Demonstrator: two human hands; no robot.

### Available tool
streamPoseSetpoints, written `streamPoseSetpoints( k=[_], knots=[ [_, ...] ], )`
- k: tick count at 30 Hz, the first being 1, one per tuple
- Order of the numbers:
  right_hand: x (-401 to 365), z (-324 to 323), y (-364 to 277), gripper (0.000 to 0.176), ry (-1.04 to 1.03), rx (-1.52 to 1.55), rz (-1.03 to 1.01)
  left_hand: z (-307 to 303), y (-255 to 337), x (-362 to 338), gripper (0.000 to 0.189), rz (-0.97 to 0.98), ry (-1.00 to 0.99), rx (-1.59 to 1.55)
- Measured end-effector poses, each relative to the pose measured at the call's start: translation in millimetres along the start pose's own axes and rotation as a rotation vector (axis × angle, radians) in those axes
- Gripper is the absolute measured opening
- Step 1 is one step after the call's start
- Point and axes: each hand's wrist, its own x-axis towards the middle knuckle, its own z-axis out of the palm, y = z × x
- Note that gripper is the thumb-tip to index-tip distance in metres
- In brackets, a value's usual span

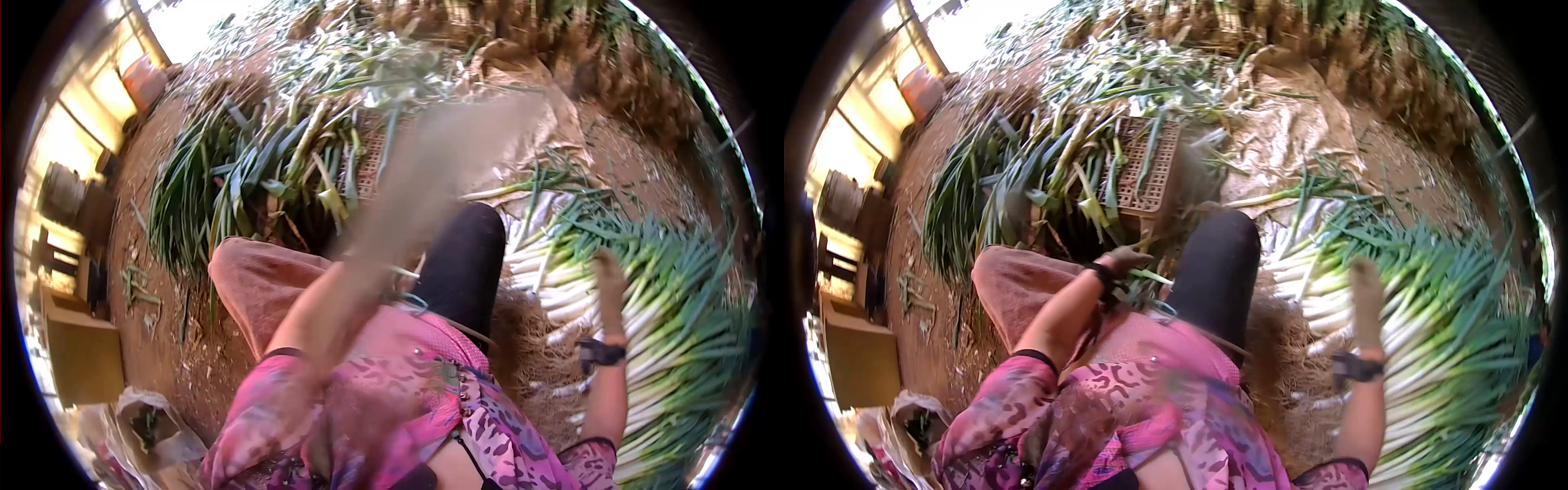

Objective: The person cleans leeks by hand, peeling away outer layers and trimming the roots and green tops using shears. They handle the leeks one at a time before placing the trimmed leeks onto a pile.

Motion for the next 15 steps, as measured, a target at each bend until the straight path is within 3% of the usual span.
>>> streamPoseSetpoints(
  k=[1, 2, 3, 4, 6, 8, 10, 11, 12, 14, 15],
  knots=[
    [7, 65, -51, 0.029, -0.177, 0.125, -0.122, 42, -45, 26, 0.027, 0.353, 0.077, 0.233],
    [10, 126, -73, 0.034, -0.342, 0.187, -0.140, 75, -44, 32, 0.028, 0.376, 0.116, 0.204],
    [5, 163, -134, 0.037, -0.564, 0.185, -0.065, 105, -35, 38, 0.032, -0.014, -0.072, -0.314],
    [6, 206, -156, 0.042, -0.618, 0.150, -0.294, 126, -33, 46, 0.035, -0.408, -0.261, -0.827],
    [4, 279, -163, 0.041, -0.769, 0.002, -0.458, 62, 31, -26, 0.040, -0.313, -0.242, -0.317],
    [-2, 340, -151, 0.046, -1.048, -0.339, -0.347, 92, -18, -16, 0.048, -0.488, -0.284, -0.571],
    [-28, 398, -114, 0.039, -1.132, -0.743, -0.288, 93, -44, -18, 0.036, -0.424, -0.353, -0.519],
    [-34, 432, -93, 0.036, -1.450, -0.786, -0.436, 79, -45, -22, 0.031, -0.374, -0.380, -0.457],
    [-40, 452, -80, 0.034, -1.675, -0.828, -1.001, 69, -44, -24, 0.027, -0.357, -0.386, -0.405],
    [-53, 471, -72, 0.033, -1.690, -0.655, -0.709, 68, -43, -21, 0.024, -0.467, -0.347, -0.387],
    [-53, 473, -63, 0.032, -1.617, -0.726, -0.780, 80, -52, -14, 0.025, -0.238, -0.299, -0.281]
  ],
)
